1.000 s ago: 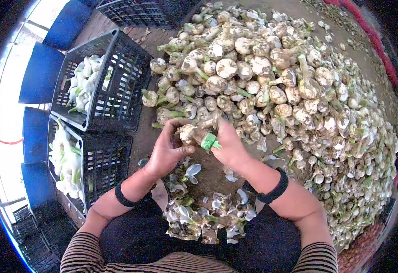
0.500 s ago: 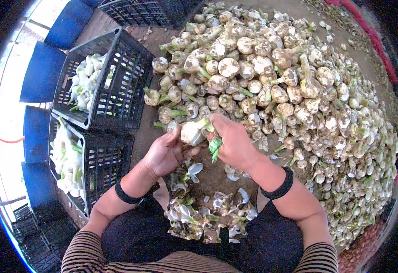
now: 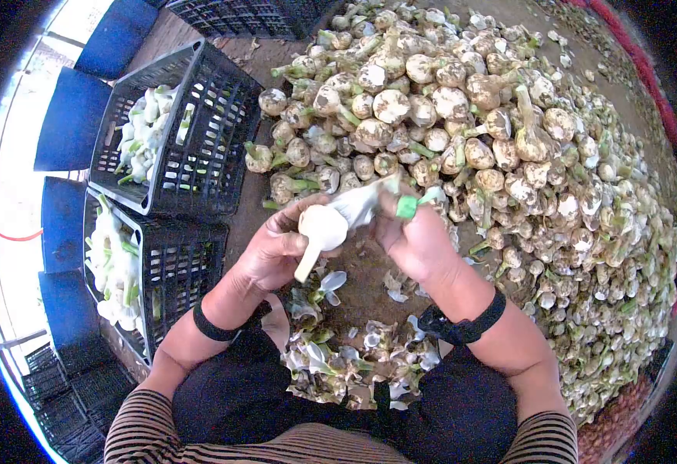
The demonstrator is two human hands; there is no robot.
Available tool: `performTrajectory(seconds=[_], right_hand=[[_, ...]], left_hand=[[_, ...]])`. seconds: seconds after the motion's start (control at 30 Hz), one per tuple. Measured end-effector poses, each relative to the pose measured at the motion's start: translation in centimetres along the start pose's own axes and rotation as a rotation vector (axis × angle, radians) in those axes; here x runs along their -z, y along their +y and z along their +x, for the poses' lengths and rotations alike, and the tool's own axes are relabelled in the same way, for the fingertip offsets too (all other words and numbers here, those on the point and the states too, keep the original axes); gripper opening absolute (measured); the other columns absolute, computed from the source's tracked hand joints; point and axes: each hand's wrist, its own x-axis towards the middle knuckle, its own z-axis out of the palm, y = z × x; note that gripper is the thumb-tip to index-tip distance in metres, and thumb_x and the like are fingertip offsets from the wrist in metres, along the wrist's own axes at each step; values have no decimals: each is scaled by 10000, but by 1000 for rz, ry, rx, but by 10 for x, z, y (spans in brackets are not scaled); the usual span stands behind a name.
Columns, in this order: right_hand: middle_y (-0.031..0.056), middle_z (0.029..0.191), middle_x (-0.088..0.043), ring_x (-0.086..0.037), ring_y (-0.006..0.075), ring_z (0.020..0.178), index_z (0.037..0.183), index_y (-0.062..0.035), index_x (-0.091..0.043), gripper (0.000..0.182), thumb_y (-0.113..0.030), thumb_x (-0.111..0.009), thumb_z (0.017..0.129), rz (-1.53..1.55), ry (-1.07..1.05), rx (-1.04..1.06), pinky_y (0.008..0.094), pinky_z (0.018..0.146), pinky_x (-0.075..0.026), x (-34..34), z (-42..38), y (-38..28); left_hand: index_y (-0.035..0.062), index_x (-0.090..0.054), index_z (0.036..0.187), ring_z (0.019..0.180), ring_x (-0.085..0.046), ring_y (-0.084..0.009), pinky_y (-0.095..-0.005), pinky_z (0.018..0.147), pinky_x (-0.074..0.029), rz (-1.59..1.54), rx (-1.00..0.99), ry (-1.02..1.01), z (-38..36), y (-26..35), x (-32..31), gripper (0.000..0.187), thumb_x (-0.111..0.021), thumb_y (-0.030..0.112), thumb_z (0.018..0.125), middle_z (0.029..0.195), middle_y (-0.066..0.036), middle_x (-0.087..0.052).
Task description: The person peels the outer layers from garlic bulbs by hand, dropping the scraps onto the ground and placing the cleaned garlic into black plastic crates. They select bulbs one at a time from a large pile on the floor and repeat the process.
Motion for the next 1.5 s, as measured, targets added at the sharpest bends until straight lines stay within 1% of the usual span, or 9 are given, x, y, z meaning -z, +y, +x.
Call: performTrajectory(seconds=[0.1, 0.17, 0.23, 0.3, 0.43, 0.57, 1.0, 1.23, 1.5], right_hand=[[87, 1007, -607, -583, 177, 849, 1122, -18, -513, 250, -145, -487, 908, 143, 241, 162, 309, 749, -491, 36, 21, -32], [106, 832, -640, -627, 220, 785, 1166, 17, -461, 389, -254, -510, 890, -1026, 121, -16, 343, 645, -492, 2, -4, -49], [127, 748, -643, -637, 252, 737, 1147, 17, -481, 414, -249, -552, 837, -1858, -384, 57, 360, 639, -479, 14, -25, -11], [222, 973, -600, -605, 345, 887, 1112, -1, -527, 437, -294, -581, 792, -2143, -568, -448, 423, 744, -480, -5, -28, -5], [150, 871, -608, -610, 298, 799, 1026, -71, -560, 341, -236, -670, 749, -1580, -152, 490, 391, 683, -480, -24, -23, -7], [122, 821, -597, -582, 312, 735, 943, -55, -586, 240, -172, -662, 747, -1622, -183, 793, 371, 641, -470, -22, -13, 8], [124, 760, -575, -569, 304, 732, 833, -33, -568, 101, -55, -564, 735, -1507, -214, 630, 381, 638, -461, -19, -15, 2], [114, 789, -580, -571, 292, 743, 834, -34, -557, 110, -88, -579, 740, -1794, -230, 811, 373, 658, -478, -23, -24, 8], [106, 801, -572, -566, 288, 768, 815, -37, -531, 92, -58, -557, 730, -2088, -152, 850, 362, 666, -486, 2, 2, -5]], left_hand=[[41, -479, 1207, 984, -588, -249, -387, 865, -486, 78, 84, -66, -11, 3, 1, 646, -759, 183, 642, 1111, -132, -579], [40, -424, 1221, 998, -574, -231, -354, 872, -468, 89, 66, -27, -11, 2, 6, 626, -706, 174, 678, 1107, -120, -562], [31, -373, 1235, 1007, -562, -214, -334, 875, -458, 6, 16, 53, -12, -1, 10, 562, -634, 97, 741, 1101, -107, -550], [46, -348, 1226, 991, -557, -201, -318, 831, -460, 9, 29, 150, -13, 0, 7, 489, -562, 81, 787, 1097, -98, -536], [55, -347, 1237, 974, -552, -170, -297, 795, -463, 68, 58, 205, -9, -6, 5, 460, -532, 90, 818, 1094, -88, -535], [1, -351, 1237, 938, -573, -172, -298, 779, -479, 121, 79, 248, -10, -10, -4, 484, -564, 152, 830, 1086, -91, -544], [-46, -376, 1205, 865, -594, -170, -292, 779, -490, 145, 130, 262, -13, -12, 0, 505, -614, 207, 838, 1034, -107, -565], [-43, -392, 1184, 878, -585, -161, -288, 758, -486, 173, 64, 247, -15, -14, -8, 481, -616, 203, 837, 1032, -93, -561], [-5, -476, 1160, 944, -559, -157, -289, 851, -439, 802, 498, -95, -21, -7, -19, 552, -737, 126, 692, 1047, -66, -577]])
